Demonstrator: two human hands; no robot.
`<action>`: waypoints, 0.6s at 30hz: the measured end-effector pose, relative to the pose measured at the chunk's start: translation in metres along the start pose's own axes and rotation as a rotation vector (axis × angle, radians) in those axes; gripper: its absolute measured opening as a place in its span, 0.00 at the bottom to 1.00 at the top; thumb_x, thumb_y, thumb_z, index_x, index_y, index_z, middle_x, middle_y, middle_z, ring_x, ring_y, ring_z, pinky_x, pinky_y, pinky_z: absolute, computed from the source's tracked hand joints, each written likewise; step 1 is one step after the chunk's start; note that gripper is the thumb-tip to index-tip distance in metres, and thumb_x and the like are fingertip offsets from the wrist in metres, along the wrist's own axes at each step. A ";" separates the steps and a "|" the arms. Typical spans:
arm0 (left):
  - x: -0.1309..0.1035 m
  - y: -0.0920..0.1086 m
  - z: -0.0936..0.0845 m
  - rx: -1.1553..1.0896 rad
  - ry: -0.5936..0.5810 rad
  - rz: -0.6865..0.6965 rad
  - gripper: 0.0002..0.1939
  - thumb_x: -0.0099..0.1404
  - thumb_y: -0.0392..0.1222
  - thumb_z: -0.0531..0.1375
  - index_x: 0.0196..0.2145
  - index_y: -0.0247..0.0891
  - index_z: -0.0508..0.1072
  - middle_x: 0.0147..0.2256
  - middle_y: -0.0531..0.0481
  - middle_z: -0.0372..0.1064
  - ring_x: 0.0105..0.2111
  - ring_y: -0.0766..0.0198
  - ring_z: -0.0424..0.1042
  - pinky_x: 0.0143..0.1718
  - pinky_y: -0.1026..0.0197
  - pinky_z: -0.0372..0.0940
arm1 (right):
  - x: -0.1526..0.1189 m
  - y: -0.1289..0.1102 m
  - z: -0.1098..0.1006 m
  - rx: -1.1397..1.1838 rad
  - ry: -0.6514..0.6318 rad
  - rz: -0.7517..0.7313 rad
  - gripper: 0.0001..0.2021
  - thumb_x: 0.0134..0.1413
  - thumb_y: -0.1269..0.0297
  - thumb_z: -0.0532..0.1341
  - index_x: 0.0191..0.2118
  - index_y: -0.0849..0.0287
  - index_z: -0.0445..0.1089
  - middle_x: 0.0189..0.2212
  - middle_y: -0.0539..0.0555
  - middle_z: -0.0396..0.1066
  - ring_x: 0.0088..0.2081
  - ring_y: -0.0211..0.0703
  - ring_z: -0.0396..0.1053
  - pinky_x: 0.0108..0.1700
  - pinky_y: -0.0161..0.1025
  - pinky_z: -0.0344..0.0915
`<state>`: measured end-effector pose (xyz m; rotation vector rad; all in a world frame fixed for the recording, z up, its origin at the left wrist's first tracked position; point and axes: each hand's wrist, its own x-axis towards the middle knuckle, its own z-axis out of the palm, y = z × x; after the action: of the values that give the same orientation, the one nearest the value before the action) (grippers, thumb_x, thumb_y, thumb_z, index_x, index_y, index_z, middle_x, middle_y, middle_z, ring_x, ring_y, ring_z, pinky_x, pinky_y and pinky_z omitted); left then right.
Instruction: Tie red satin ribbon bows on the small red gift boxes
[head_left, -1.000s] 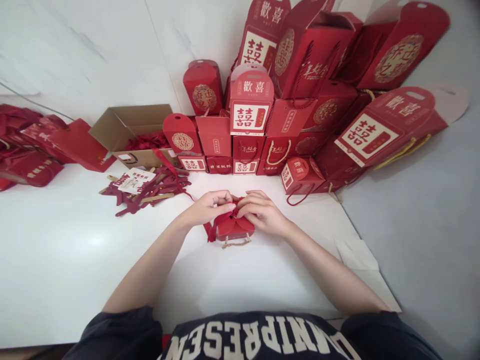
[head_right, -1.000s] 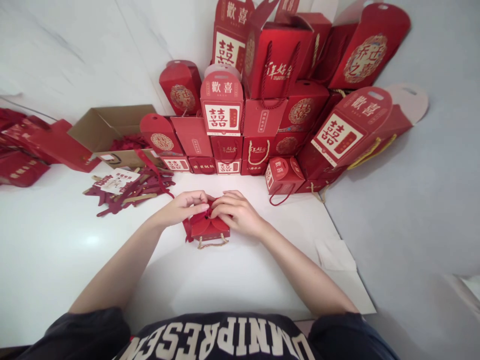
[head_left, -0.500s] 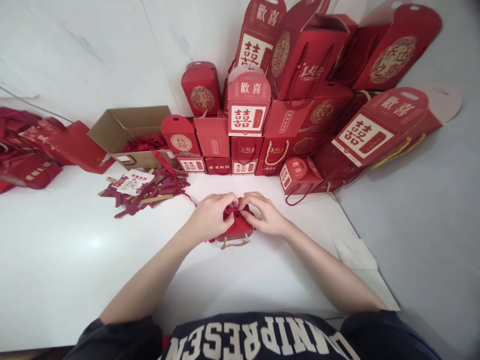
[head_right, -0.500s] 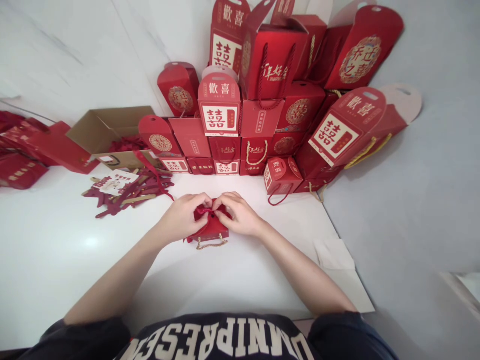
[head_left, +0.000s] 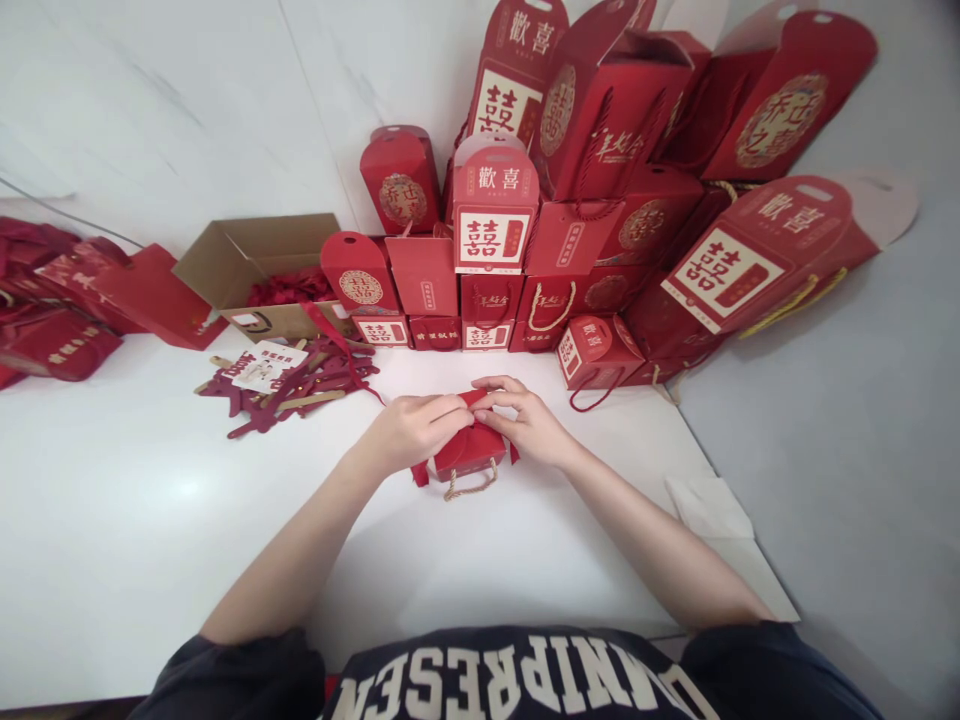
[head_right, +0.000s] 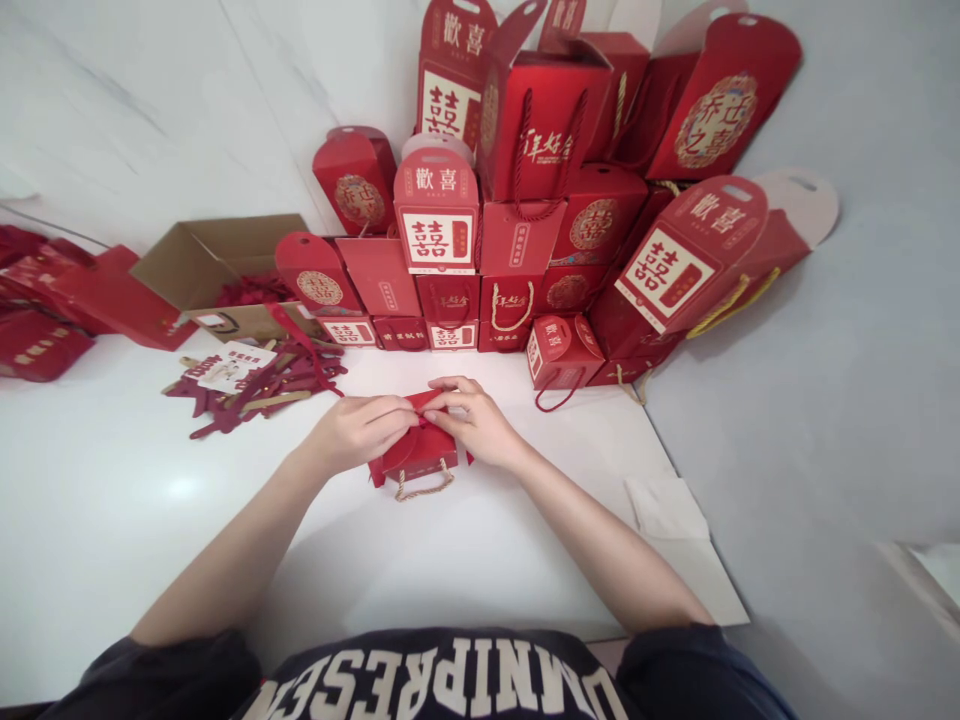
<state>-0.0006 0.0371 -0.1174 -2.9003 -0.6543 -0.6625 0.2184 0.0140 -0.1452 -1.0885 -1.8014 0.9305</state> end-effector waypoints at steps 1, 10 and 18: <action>0.000 0.000 0.000 -0.023 0.003 -0.005 0.11 0.67 0.34 0.52 0.41 0.42 0.73 0.39 0.49 0.74 0.37 0.64 0.73 0.37 0.63 0.65 | 0.000 0.000 -0.001 0.014 -0.008 0.010 0.07 0.58 0.62 0.60 0.37 0.52 0.76 0.51 0.55 0.67 0.56 0.46 0.62 0.61 0.49 0.55; 0.016 0.001 -0.026 -0.599 -0.243 -0.568 0.10 0.60 0.45 0.61 0.37 0.38 0.74 0.30 0.52 0.73 0.30 0.65 0.70 0.33 0.65 0.64 | -0.001 -0.014 -0.019 -0.086 -0.109 -0.092 0.04 0.52 0.61 0.65 0.34 0.52 0.76 0.54 0.55 0.67 0.56 0.48 0.63 0.60 0.50 0.57; -0.006 -0.039 -0.074 -0.743 -0.860 -0.735 0.23 0.52 0.54 0.65 0.43 0.40 0.76 0.25 0.53 0.73 0.24 0.66 0.70 0.24 0.68 0.57 | 0.000 -0.023 -0.072 0.199 -0.392 0.197 0.11 0.57 0.57 0.60 0.31 0.60 0.68 0.38 0.57 0.75 0.41 0.45 0.72 0.47 0.44 0.65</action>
<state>-0.0512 0.0561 -0.0533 -3.5160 -1.9828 0.5434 0.2764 0.0183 -0.0960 -1.0197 -1.8775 1.4938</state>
